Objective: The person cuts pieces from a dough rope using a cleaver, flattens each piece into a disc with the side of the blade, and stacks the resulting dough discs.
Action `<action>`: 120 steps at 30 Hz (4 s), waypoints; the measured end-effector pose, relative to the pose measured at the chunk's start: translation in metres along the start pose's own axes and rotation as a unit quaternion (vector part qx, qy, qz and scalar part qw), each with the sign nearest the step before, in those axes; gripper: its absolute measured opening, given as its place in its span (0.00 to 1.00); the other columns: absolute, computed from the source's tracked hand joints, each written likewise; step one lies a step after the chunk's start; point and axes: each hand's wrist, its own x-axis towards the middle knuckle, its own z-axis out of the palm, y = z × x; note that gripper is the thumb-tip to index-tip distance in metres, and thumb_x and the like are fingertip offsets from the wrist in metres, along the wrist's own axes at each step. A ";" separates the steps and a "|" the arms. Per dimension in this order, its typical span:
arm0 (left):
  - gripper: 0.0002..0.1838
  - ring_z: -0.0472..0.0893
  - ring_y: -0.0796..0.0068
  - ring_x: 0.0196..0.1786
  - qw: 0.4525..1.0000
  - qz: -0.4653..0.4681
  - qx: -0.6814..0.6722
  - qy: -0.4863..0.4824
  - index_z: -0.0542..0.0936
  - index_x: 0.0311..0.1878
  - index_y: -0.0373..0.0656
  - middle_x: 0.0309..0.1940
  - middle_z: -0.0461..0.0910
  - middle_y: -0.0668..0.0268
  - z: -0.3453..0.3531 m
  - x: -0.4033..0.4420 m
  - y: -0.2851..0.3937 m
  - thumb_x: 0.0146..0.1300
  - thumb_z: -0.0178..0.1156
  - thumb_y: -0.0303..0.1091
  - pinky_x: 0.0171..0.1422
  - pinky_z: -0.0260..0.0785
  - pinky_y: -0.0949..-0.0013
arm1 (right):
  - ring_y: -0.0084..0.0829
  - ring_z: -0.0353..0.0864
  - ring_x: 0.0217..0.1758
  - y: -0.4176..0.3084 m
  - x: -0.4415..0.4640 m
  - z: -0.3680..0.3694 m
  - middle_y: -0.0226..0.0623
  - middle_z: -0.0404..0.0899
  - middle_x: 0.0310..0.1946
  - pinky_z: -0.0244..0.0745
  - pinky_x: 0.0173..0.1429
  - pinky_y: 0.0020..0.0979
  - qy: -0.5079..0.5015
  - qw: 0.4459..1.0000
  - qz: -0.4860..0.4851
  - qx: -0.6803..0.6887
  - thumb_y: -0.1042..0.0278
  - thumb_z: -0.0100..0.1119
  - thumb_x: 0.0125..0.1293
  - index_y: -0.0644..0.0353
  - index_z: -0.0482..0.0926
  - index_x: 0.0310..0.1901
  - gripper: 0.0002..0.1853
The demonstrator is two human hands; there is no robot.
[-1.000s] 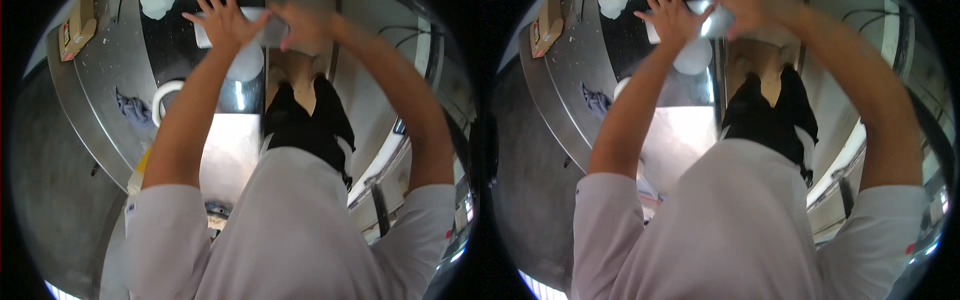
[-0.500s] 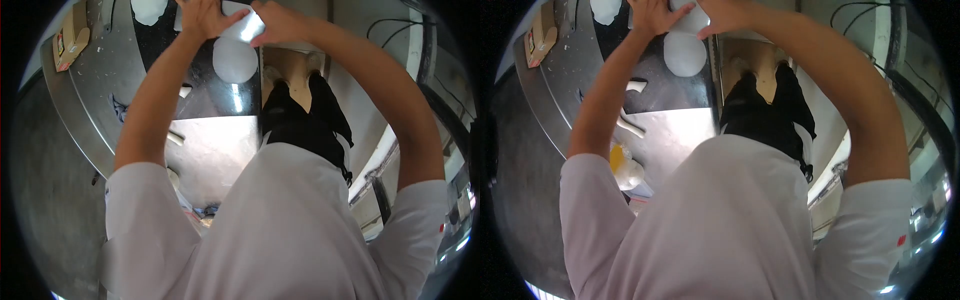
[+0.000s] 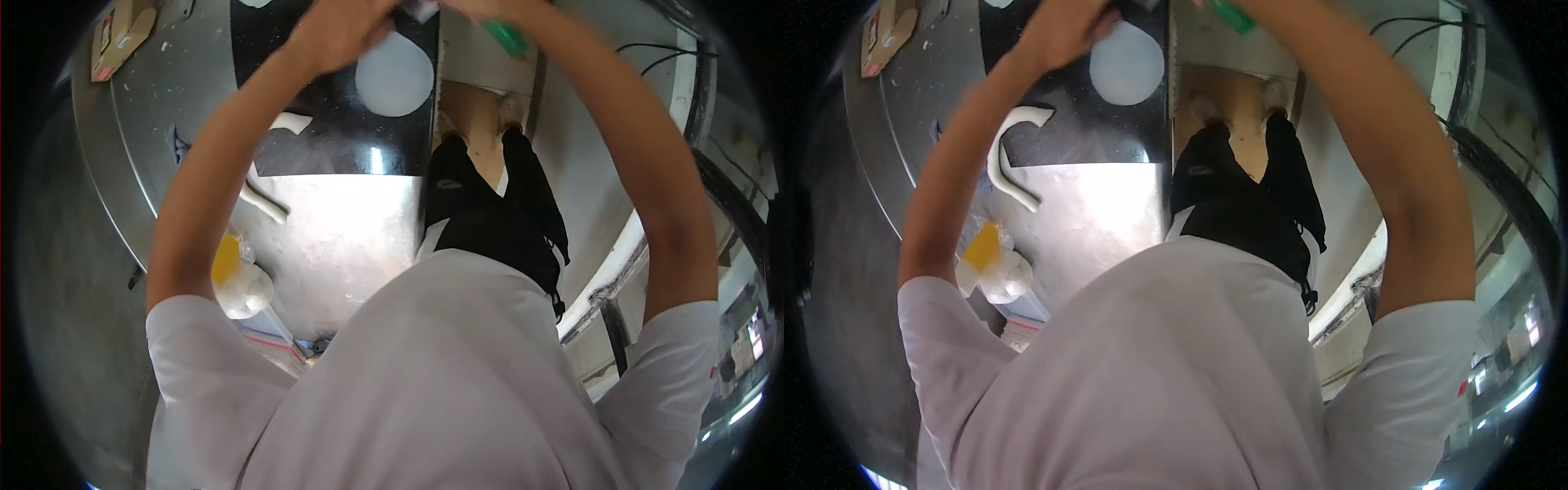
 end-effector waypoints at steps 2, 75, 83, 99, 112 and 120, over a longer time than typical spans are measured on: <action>0.39 0.75 0.60 0.70 0.988 0.123 0.011 0.092 0.65 0.79 0.57 0.72 0.71 0.62 0.025 -0.028 0.017 0.65 0.66 0.26 0.70 0.71 0.57 | 0.45 0.86 0.52 0.085 -0.021 0.051 0.55 0.84 0.53 0.80 0.59 0.41 0.003 0.985 -0.171 -0.007 0.49 0.75 0.63 0.67 0.74 0.62 0.36; 0.20 0.86 0.58 0.55 0.421 -0.655 -0.193 0.597 0.83 0.52 0.36 0.52 0.85 0.54 0.112 -0.119 0.171 0.54 0.68 0.16 0.61 0.80 0.63 | 0.64 0.84 0.43 -0.097 0.036 0.018 0.60 0.84 0.35 0.78 0.46 0.56 -0.289 0.863 -0.328 -0.252 0.59 0.64 0.72 0.62 0.75 0.57 0.20; 0.16 0.86 0.56 0.49 0.437 -0.641 -0.110 0.621 0.86 0.49 0.41 0.47 0.86 0.59 0.144 -0.122 0.168 0.56 0.72 0.20 0.53 0.79 0.61 | 0.63 0.85 0.44 -0.153 0.031 0.050 0.58 0.85 0.37 0.79 0.47 0.58 -0.334 0.738 -0.409 -0.421 0.60 0.62 0.73 0.58 0.72 0.59 0.19; 0.09 0.82 0.60 0.48 0.511 -0.566 -0.283 0.582 0.90 0.40 0.46 0.43 0.79 0.62 0.093 -0.146 0.173 0.55 0.75 0.29 0.51 0.76 0.58 | 0.59 0.87 0.49 -0.021 -0.078 0.041 0.60 0.86 0.45 0.80 0.50 0.48 -0.130 0.943 -0.248 -0.180 0.59 0.65 0.73 0.67 0.71 0.58 0.22; 0.35 0.86 0.51 0.56 0.813 -0.503 -0.261 0.128 0.81 0.54 0.46 0.49 0.87 0.56 0.037 -0.053 0.081 0.39 0.85 0.34 0.59 0.80 0.53 | 0.19 0.70 0.17 0.054 -0.172 0.013 0.28 0.74 0.22 0.64 0.20 0.26 0.160 0.969 0.102 0.161 0.62 0.68 0.72 0.60 0.75 0.54 0.17; 0.28 0.87 0.52 0.52 0.854 -0.368 -0.367 0.015 0.81 0.49 0.45 0.43 0.87 0.55 0.028 -0.024 0.056 0.41 0.79 0.28 0.54 0.79 0.53 | 0.19 0.70 0.19 0.041 -0.097 -0.037 0.27 0.76 0.25 0.64 0.22 0.26 0.088 0.972 0.029 0.215 0.63 0.70 0.70 0.61 0.76 0.51 0.16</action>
